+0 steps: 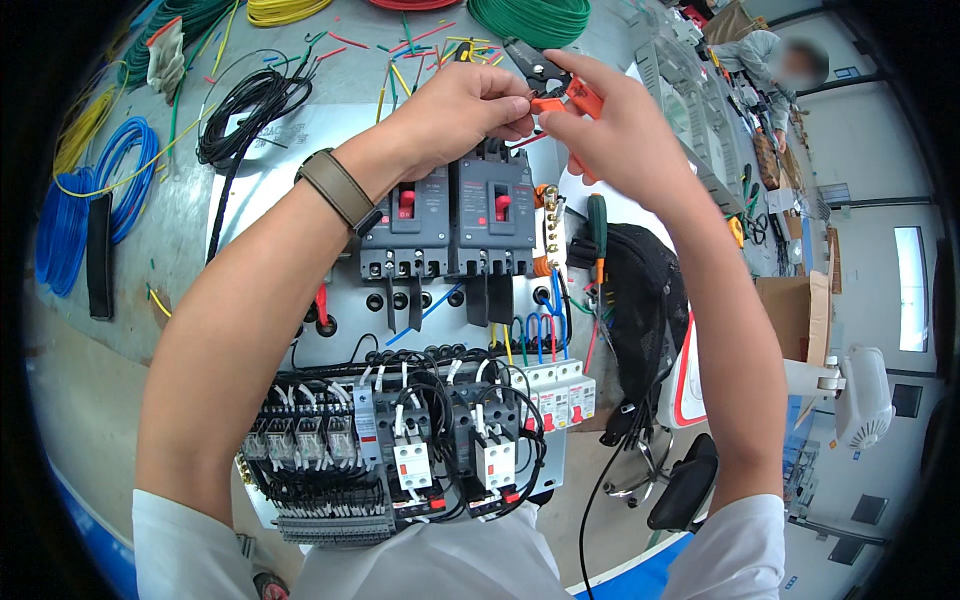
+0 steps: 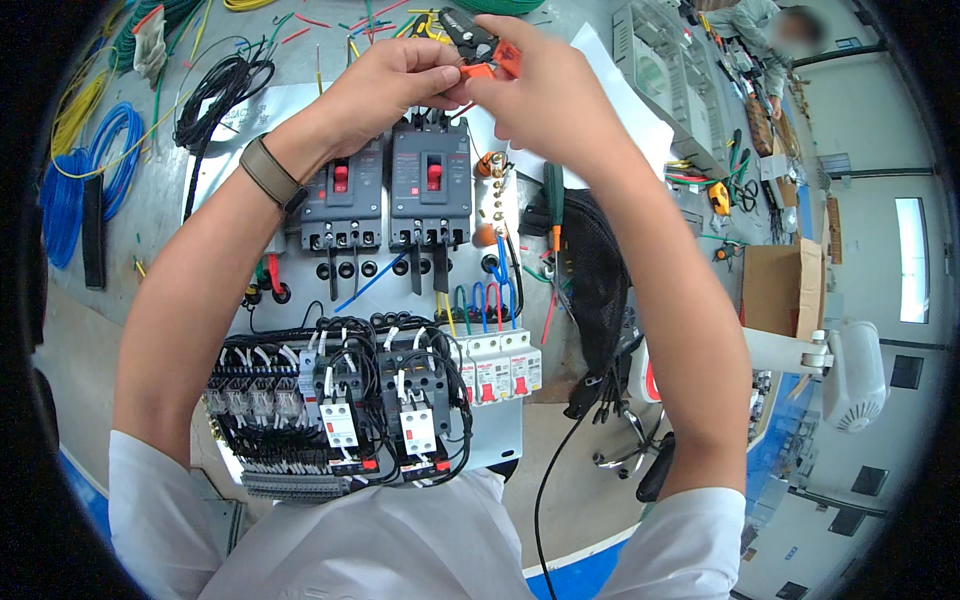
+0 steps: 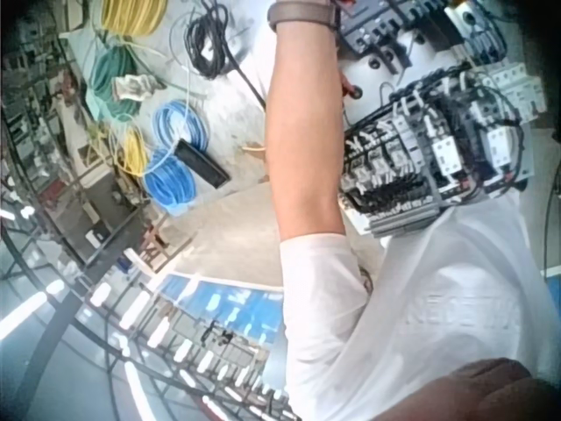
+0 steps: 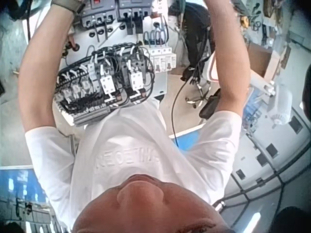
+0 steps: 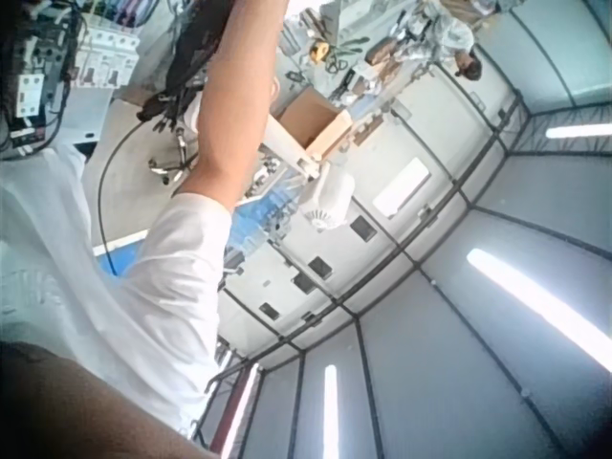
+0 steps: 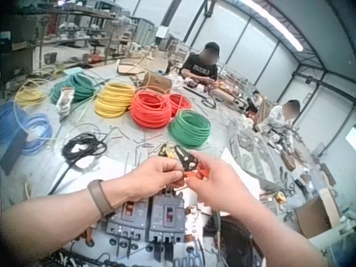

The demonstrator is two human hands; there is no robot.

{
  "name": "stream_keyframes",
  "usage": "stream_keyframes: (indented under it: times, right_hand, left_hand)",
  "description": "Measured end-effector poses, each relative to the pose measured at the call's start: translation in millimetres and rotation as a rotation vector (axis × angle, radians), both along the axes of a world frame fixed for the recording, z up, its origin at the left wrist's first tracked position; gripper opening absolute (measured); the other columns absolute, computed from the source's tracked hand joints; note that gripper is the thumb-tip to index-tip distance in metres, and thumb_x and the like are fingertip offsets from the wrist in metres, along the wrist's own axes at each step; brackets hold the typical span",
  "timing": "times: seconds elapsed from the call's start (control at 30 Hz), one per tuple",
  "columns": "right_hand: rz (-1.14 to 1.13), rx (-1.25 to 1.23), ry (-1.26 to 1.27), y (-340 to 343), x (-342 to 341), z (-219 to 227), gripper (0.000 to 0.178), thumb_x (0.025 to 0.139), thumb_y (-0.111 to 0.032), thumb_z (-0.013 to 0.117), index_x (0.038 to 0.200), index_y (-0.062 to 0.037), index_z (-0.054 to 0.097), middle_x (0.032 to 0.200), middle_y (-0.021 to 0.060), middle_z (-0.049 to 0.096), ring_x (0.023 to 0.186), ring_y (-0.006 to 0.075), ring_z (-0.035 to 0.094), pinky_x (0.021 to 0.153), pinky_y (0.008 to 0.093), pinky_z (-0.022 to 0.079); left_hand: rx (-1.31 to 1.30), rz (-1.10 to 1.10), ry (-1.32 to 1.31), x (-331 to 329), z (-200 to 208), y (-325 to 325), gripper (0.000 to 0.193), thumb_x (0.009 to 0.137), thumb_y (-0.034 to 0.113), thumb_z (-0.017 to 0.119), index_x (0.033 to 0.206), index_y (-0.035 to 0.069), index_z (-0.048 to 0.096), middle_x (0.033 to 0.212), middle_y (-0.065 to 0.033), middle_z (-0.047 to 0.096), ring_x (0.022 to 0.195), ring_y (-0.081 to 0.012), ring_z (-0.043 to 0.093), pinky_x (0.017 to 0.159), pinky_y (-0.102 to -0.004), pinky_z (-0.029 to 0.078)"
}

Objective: The person strips insulation from multiple wires using orange-handled wire strippers and then secures the stripped ends into terminals on an electrical panel using a screwdriver. The work is performed on a bench with various colored wire spools and electrical components visible.

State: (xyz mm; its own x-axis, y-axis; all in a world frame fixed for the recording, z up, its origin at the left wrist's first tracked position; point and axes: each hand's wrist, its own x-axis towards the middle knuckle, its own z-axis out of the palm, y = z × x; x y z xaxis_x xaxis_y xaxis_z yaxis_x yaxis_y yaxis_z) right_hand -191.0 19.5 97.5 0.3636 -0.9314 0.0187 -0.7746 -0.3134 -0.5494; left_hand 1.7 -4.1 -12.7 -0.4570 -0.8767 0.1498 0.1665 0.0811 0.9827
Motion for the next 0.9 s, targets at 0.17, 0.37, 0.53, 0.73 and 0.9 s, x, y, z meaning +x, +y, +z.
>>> stream_keyframes:
  times: [0.17,0.37,0.53,0.73,0.9]
  right_hand:
    - [-0.175,0.582,-0.528,-5,-13,5,0.074,0.095,-0.016,0.075,0.158,0.0059,0.042,0.106,0.0110,0.069,0.070,0.0137,0.066,0.060,0.0281,0.054]
    - [-0.170,0.717,-0.731,-11,-20,-12,0.076,0.096,-0.017,0.074,0.159,0.0051,0.039,0.105,0.0081,0.065,0.070,0.0121,0.065,0.058,0.0272,0.052]
    - [-0.131,0.629,-0.707,-7,-18,-19,0.077,0.096,-0.016,0.074,0.160,0.0052,0.037,0.103,0.0084,0.065,0.069,0.0124,0.065,0.055,0.0268,0.051]
    - [-0.147,0.382,-0.509,2,-8,-19,0.071,0.097,-0.017,0.073,0.159,0.0010,0.043,0.094,0.0058,0.060,0.058,0.0107,0.060,0.049,0.0259,0.046]
    - [-0.162,0.505,-0.679,1,-13,-24,0.070,0.097,-0.018,0.072,0.159,0.0009,0.044,0.097,0.0056,0.062,0.059,0.0089,0.059,0.049,0.0248,0.046]
  left_hand:
    - [0.019,0.009,-0.016,-2,6,4,0.024,0.111,0.020,0.058,0.118,0.000,0.070,0.110,-0.0065,0.073,0.107,-0.0146,0.070,0.102,-0.0305,0.056]
    - [0.015,0.030,-0.049,0,1,2,0.024,0.111,0.017,0.058,0.122,-0.001,0.069,0.112,-0.0075,0.073,0.108,-0.0155,0.071,0.103,-0.0320,0.057]
    - [0.031,0.060,-0.060,-2,3,2,0.027,0.111,0.018,0.058,0.125,-0.002,0.069,0.112,-0.0078,0.074,0.107,-0.0161,0.071,0.101,-0.0323,0.058]
    - [0.029,0.037,-0.074,-1,2,1,0.028,0.110,0.022,0.060,0.125,-0.001,0.070,0.111,-0.0076,0.074,0.105,-0.0158,0.072,0.099,-0.0315,0.058]
    - [0.038,0.042,-0.072,-2,2,1,0.028,0.110,0.022,0.060,0.124,0.000,0.071,0.109,-0.0067,0.074,0.104,-0.0150,0.072,0.099,-0.0308,0.057]
